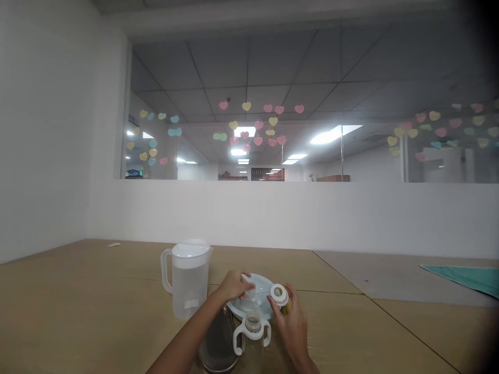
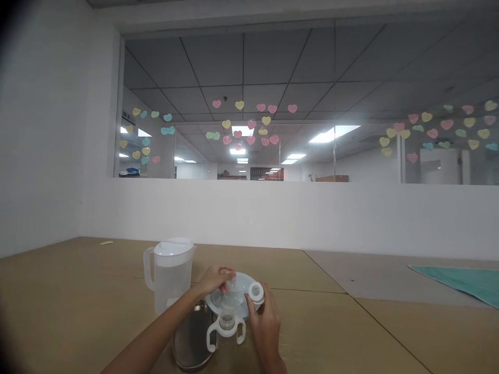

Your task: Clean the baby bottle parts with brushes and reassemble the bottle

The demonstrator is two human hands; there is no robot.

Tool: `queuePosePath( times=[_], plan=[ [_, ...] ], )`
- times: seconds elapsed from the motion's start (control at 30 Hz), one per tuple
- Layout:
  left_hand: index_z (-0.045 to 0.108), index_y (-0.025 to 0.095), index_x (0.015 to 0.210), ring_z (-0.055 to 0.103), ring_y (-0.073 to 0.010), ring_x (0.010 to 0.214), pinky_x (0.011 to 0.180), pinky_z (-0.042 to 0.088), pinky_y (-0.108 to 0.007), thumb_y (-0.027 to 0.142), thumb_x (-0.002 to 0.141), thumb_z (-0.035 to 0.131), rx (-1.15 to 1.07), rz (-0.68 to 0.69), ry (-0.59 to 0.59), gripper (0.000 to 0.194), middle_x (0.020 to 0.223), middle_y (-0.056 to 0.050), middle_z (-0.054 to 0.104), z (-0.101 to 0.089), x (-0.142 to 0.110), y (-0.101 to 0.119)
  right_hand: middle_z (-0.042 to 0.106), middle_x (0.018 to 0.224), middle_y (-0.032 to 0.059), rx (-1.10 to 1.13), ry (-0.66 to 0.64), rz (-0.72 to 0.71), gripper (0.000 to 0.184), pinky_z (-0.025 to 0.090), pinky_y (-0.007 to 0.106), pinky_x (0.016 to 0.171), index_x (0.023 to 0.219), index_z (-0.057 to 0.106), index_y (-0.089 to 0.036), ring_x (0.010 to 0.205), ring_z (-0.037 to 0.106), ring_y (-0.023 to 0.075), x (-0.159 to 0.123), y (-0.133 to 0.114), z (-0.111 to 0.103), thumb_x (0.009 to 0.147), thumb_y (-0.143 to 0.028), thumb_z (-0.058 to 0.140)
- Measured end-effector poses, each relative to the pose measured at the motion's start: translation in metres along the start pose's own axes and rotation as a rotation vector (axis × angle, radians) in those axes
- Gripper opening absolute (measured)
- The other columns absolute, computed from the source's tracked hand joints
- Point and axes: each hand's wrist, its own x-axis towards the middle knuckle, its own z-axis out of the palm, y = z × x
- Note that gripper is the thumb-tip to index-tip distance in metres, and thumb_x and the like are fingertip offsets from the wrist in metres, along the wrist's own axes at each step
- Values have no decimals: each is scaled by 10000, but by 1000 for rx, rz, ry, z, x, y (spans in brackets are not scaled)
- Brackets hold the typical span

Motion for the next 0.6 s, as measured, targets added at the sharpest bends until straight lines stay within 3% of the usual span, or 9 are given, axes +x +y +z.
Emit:
queuePosePath(
  times=[0.13,0.2,0.27,0.33,0.4,0.47,0.5,0.53,0.6],
  plan=[
    [665,147,810,610,-225,852,867,447,-371,121,449,747,369,15,12,370,792,-25,669,-13,-11,-22,667,940,117,-39,-254,182,434,481,381,805,980,562,-150,907,619,271,-3,12,8,742,-514,559],
    [673,169,809,587,-233,935,929,407,-389,150,546,698,485,33,21,265,897,-38,669,-19,-21,-29,667,933,114,-80,-366,187,392,446,412,863,917,599,-163,943,599,288,-6,17,10,726,-504,567],
    [673,190,860,538,-231,1054,997,350,-403,188,695,593,596,143,117,184,1039,-55,643,-27,-34,-34,660,995,121,-111,-440,186,394,415,423,913,942,629,-166,1009,574,293,-9,19,12,752,-499,536],
    [666,202,900,496,-234,1124,1019,326,-429,224,818,458,750,398,393,224,1135,-69,605,-39,-47,-42,629,1105,132,-146,-489,182,416,384,427,958,982,648,-165,1095,533,297,-12,19,13,787,-497,491],
    [634,201,1007,442,-263,1189,1022,307,-474,265,864,404,800,514,809,278,1243,-98,533,-53,-59,-53,578,1207,140,-192,-518,179,432,352,433,996,1002,662,-162,1169,482,302,-13,18,14,808,-493,463],
    [515,190,1202,368,-318,1249,1004,300,-532,371,841,468,769,407,1203,407,1343,-138,422,-65,-67,-67,542,1259,143,-228,-538,177,442,332,433,1018,1019,669,-160,1209,449,301,-14,17,15,825,-486,442],
    [434,179,1279,347,-348,1257,985,310,-553,436,806,515,733,310,1330,544,1368,-161,380,-70,-69,-76,533,1270,144,-237,-549,177,447,327,431,1024,1031,669,-160,1219,441,297,-14,16,15,833,-483,431],
    [357,163,1329,340,-374,1256,968,323,-563,495,761,559,700,215,1399,688,1375,-186,357,-73,-70,-85,527,1278,144,-242,-560,180,452,324,428,1029,1042,669,-160,1226,436,293,-14,16,16,839,-480,422],
    [247,115,1371,361,-400,1235,954,350,-550,567,683,612,658,70,1406,901,1352,-228,366,-78,-69,-101,513,1297,143,-238,-580,191,464,321,426,1036,1067,664,-158,1239,425,291,-15,17,17,845,-478,414]
  ],
)
